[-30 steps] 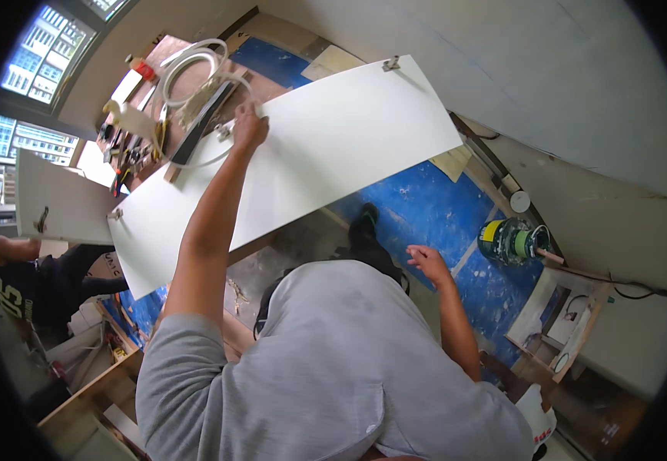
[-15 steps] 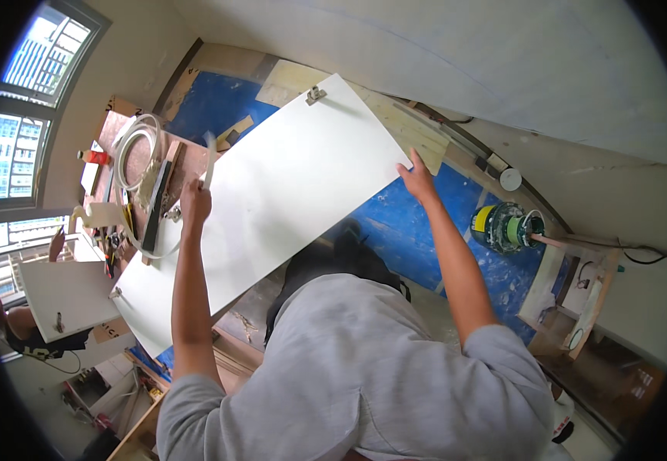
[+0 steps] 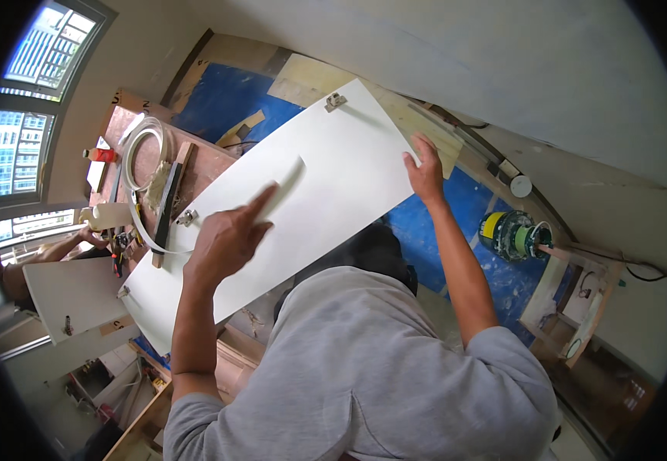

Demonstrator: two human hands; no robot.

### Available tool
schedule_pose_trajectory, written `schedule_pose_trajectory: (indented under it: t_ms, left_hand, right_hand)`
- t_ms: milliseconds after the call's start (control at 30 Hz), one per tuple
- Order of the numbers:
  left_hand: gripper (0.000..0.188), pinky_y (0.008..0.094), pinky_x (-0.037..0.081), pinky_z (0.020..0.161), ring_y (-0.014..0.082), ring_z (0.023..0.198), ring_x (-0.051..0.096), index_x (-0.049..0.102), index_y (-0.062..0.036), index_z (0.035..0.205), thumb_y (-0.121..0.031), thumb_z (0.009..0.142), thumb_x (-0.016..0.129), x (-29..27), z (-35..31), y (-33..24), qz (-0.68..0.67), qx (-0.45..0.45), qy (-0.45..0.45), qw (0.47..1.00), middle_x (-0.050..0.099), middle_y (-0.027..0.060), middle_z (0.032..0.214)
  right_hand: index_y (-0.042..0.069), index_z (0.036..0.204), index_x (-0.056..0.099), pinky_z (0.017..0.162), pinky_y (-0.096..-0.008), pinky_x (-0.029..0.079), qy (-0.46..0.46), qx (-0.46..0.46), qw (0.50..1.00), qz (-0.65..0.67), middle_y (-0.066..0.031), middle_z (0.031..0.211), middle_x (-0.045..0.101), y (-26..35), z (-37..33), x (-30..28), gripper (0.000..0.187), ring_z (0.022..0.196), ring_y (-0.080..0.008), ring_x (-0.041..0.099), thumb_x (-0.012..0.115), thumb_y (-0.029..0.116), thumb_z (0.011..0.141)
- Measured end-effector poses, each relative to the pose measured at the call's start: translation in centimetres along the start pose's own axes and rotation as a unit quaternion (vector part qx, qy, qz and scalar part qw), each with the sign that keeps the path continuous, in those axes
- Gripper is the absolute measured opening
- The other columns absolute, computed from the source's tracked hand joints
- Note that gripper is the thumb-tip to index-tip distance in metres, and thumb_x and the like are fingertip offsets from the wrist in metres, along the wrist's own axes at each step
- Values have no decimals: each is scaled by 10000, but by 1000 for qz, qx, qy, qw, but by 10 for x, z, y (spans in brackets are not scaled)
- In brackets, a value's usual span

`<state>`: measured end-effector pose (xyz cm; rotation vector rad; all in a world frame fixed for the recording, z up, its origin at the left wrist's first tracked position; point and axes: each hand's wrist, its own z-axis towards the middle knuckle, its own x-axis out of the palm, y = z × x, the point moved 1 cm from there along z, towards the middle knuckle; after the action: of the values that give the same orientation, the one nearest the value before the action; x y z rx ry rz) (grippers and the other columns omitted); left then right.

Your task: The person applies a strip of edging to the edge of a white board, trims the excess with a pair of shears, uses a file to smooth the edges, applies glue from a bottle, and wipes the edge with a cloth.

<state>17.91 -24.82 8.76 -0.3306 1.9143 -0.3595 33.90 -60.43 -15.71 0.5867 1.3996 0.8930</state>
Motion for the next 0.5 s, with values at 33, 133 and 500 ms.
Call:
schedule_pose_trajectory:
  t_ms: [33,133,500]
  left_hand:
    - [647,477,520,708,407,785,687,511,-189,1507,-187,900,736,-4,6,-5,-6,65,43,997,700,204,837]
    - [615,435,542,737,355,767,711,546,-191,1490,-186,906,742,-23,44,-30,-71,122,211,967,727,182,869]
    - [560,367,538,791,202,824,683,678,-174,1363,-201,830,848,22,259,-59,-68,114,234,963,764,130,975]
  right_hand:
    - [23,1416,571,1061,-419,464,15,1,992,122,-144,1530,517,50,1,-6,521,1288,-287,587,721,121,927]
    - [16,1415,569,1070,-380,450,219,-50,941,254,-94,1518,524,100,-5,-7,551,1275,-238,585,657,373,1004]
    - [48,964,640,544,-244,419,284,322,699,571,-2,703,570,24,-10,-38,326,591,-84,531,590,357,1053]
